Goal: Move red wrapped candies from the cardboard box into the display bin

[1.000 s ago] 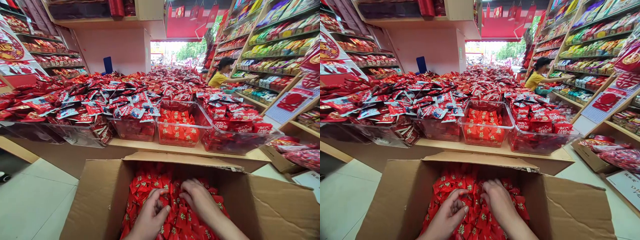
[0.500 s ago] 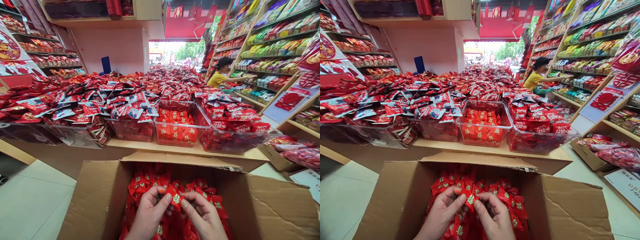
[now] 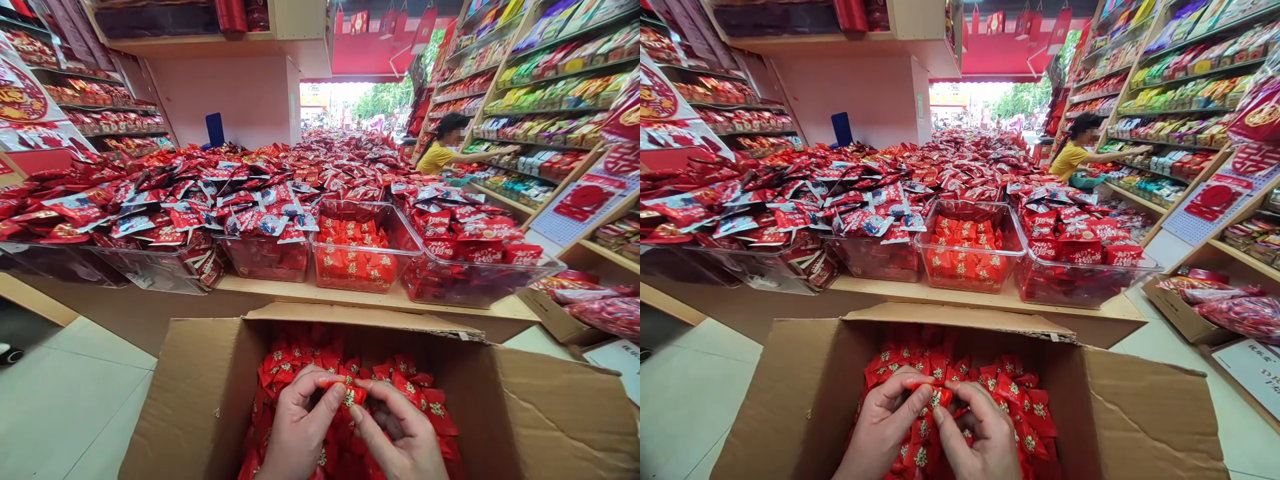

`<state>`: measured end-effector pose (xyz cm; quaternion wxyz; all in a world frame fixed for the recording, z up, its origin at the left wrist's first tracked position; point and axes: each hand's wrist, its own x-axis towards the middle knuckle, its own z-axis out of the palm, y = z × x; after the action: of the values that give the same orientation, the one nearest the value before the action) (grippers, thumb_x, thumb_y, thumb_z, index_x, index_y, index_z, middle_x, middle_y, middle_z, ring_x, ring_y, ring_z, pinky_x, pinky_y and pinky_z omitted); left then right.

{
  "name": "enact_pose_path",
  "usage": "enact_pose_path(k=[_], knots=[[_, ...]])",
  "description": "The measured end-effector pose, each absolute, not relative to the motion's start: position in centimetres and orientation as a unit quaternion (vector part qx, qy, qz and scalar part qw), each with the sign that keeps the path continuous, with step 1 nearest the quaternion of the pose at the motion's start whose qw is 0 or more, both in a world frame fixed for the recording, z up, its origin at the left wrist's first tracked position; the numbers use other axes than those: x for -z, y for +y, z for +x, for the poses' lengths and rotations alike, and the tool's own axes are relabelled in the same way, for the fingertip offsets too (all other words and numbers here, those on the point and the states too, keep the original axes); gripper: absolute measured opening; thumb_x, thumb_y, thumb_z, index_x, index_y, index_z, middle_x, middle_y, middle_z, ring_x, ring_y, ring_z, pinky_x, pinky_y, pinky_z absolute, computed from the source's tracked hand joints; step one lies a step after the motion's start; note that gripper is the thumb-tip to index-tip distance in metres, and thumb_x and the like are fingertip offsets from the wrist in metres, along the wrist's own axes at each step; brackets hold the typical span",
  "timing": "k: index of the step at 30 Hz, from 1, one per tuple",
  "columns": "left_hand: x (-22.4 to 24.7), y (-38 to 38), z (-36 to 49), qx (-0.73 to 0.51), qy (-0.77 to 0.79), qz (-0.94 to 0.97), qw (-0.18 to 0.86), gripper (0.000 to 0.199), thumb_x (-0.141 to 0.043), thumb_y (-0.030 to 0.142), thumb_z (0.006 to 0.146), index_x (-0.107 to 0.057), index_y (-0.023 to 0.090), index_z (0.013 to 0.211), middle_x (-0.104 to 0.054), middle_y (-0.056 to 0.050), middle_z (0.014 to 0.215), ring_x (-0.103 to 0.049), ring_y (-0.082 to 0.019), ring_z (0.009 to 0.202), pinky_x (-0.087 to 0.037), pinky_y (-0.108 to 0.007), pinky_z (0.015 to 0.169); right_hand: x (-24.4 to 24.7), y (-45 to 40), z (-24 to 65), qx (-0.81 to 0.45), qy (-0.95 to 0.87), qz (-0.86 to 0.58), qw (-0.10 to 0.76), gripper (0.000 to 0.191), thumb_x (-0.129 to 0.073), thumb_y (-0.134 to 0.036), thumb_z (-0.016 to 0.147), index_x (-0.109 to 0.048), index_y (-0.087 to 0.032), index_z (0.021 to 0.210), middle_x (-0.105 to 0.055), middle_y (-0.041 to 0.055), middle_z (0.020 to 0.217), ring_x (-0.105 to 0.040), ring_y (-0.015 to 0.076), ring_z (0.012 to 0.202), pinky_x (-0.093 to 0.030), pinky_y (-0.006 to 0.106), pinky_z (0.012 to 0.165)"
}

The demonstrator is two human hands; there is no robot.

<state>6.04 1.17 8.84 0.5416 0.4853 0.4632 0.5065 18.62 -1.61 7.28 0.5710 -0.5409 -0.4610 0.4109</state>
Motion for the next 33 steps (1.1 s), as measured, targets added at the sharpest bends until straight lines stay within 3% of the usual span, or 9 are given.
enact_pose_path(k=[3, 9, 14, 19, 22, 27, 30, 33], knots=[[-9.0, 1.2, 6.0, -0.504, 0.461, 0.47, 0.559, 0.007, -0.066, 0.026, 0.07, -0.07, 0.021, 0.067, -0.06, 0.003, 0.067, -0.055, -0.013, 0.067, -0.044, -0.02, 0.063, -7.8, -1.6, 19.1, -0.452, -0.473, -0.511, 0.558, 0.017, -0.067, -0.031, 0.068, -0.069, -0.023, 0.084, -0.066, 0.0042, 0.073, -0.062, 0.0162, 0.06, -0.053, 0.023, 0.055], [-9.4, 1.1, 6.0, -0.501, 0.456, 0.438, 0.591, 0.007, -0.067, 0.027, 0.07, -0.069, 0.021, 0.067, -0.06, 0.004, 0.065, -0.053, -0.011, 0.065, -0.043, -0.017, 0.062, -8.2, -1.8, 19.5, -0.447, -0.467, -0.529, 0.55, 0.011, -0.061, -0.033, 0.074, -0.069, -0.024, 0.076, -0.062, 0.0013, 0.065, -0.058, 0.0148, 0.056, -0.049, 0.022, 0.052], [-9.8, 0.9, 6.2, -0.527, 0.443, 0.413, 0.596, 0.007, -0.07, 0.026, 0.067, -0.069, 0.02, 0.065, -0.059, 0.004, 0.065, -0.051, -0.01, 0.064, -0.042, -0.017, 0.062, -7.8, -2.1, 18.6, -0.386, -0.442, -0.539, 0.604, 0.01, -0.061, -0.031, 0.073, -0.064, -0.023, 0.068, -0.056, -0.0005, 0.064, -0.051, 0.0132, 0.058, -0.043, 0.02, 0.052], [-9.7, 0.8, 7.4, -0.56, 0.421, 0.253, 0.668, 0.011, -0.076, 0.026, 0.06, -0.069, 0.019, 0.063, -0.063, 0.004, 0.062, -0.052, -0.01, 0.062, -0.042, -0.019, 0.062, -7.0, -1.8, 17.8, -0.382, -0.402, -0.524, 0.646, 0.012, -0.058, -0.03, 0.076, -0.062, -0.021, 0.069, -0.051, -0.0031, 0.059, -0.046, 0.0104, 0.05, -0.04, 0.02, 0.047], [-9.4, 0.8, 8.1, -0.559, 0.4, 0.167, 0.707, 0.016, -0.076, 0.028, 0.06, -0.068, 0.02, 0.07, -0.066, 0.004, 0.063, -0.053, -0.009, 0.058, -0.042, -0.019, 0.057, -6.7, -1.5, 17.8, -0.274, -0.469, -0.507, 0.67, 0.006, -0.058, -0.018, 0.076, -0.062, -0.021, 0.074, -0.056, -0.0014, 0.065, -0.052, 0.0124, 0.057, -0.043, 0.022, 0.054], [-10.0, 0.4, 8.1, -0.521, 0.341, 0.104, 0.776, 0.037, -0.068, 0.025, 0.072, -0.054, 0.022, 0.106, -0.07, -0.003, 0.084, -0.063, -0.013, 0.072, -0.045, -0.027, 0.069, -6.0, -1.4, 18.5, -0.036, -0.635, -0.463, 0.617, 0.034, -0.056, -0.002, 0.074, -0.064, -0.024, 0.099, -0.059, 0.0043, 0.075, -0.053, 0.0163, 0.068, -0.045, 0.028, 0.058], [-10.7, 0.3, 7.9, -0.528, 0.342, 0.108, 0.77, 0.043, -0.069, 0.02, 0.07, -0.05, 0.02, 0.108, -0.072, -0.005, 0.085, -0.064, -0.016, 0.081, -0.044, -0.031, 0.078, -5.4, -1.6, 18.7, 0.022, -0.671, -0.459, 0.581, 0.042, -0.057, -0.001, 0.073, -0.063, -0.026, 0.106, -0.058, 0.0054, 0.076, -0.052, 0.0184, 0.07, -0.045, 0.03, 0.056], [-10.8, 0.5, 7.8, -0.539, 0.344, 0.124, 0.758, 0.041, -0.071, 0.018, 0.067, -0.052, 0.019, 0.103, -0.073, -0.005, 0.084, -0.064, -0.019, 0.087, -0.042, -0.033, 0.083, -5.0, -1.9, 18.4, -0.009, -0.654, -0.466, 0.596, 0.036, -0.054, -0.003, 0.075, -0.065, -0.027, 0.1, -0.057, 0.0056, 0.08, -0.054, 0.0179, 0.072, -0.047, 0.029, 0.058]])
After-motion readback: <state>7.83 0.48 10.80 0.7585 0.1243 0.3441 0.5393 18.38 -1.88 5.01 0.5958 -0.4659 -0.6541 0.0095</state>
